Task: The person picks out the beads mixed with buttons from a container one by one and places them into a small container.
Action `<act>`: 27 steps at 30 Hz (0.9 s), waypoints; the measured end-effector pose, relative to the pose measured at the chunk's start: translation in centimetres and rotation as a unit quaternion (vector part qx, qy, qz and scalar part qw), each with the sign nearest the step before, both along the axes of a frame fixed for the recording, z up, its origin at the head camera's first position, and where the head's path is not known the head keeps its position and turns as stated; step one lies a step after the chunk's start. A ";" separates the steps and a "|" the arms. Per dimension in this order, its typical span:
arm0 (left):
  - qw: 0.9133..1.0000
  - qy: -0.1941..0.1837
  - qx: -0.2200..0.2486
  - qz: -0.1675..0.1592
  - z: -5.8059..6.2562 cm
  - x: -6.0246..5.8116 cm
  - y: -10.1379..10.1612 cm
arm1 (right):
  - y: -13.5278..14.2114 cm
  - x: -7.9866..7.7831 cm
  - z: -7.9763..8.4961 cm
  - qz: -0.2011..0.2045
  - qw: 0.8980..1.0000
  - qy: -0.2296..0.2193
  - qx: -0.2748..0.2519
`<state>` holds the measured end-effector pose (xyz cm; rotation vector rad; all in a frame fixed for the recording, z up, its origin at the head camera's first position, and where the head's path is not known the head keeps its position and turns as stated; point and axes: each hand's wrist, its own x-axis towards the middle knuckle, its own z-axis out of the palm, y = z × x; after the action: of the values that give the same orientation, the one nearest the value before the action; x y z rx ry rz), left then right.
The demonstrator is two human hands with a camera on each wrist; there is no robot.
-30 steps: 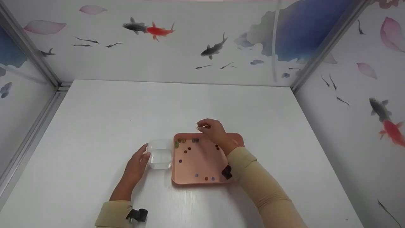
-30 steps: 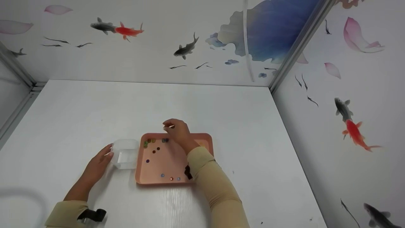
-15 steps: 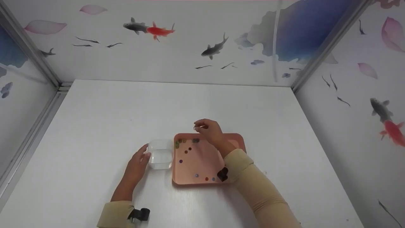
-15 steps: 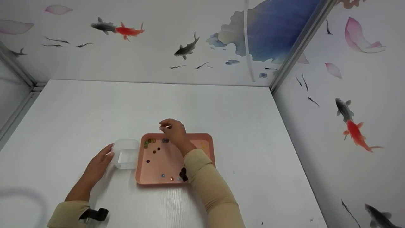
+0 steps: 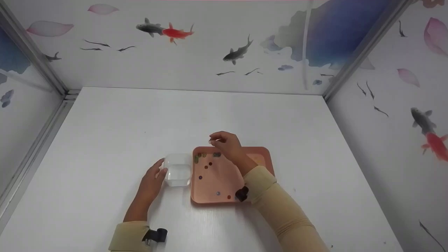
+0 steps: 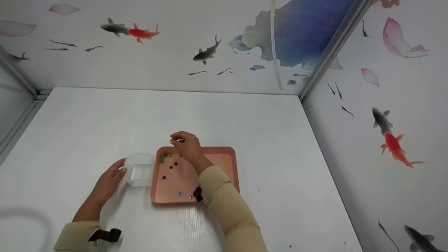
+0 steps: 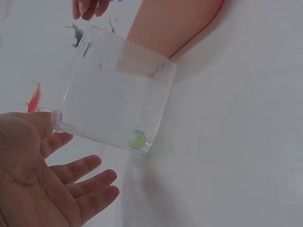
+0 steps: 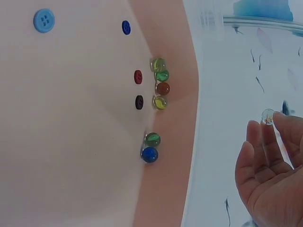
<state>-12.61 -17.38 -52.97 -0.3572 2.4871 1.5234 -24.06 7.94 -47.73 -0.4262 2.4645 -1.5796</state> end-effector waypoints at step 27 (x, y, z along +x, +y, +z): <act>1.000 0.016 -0.001 0.011 0.1 0.2 0.4 | -2.3 1.6 -0.1 0.062 0.998 -0.004 -0.032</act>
<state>-12.41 -17.02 -52.88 -0.3643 2.5172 1.5455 -22.50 5.62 -47.78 -0.5706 2.3376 -1.6110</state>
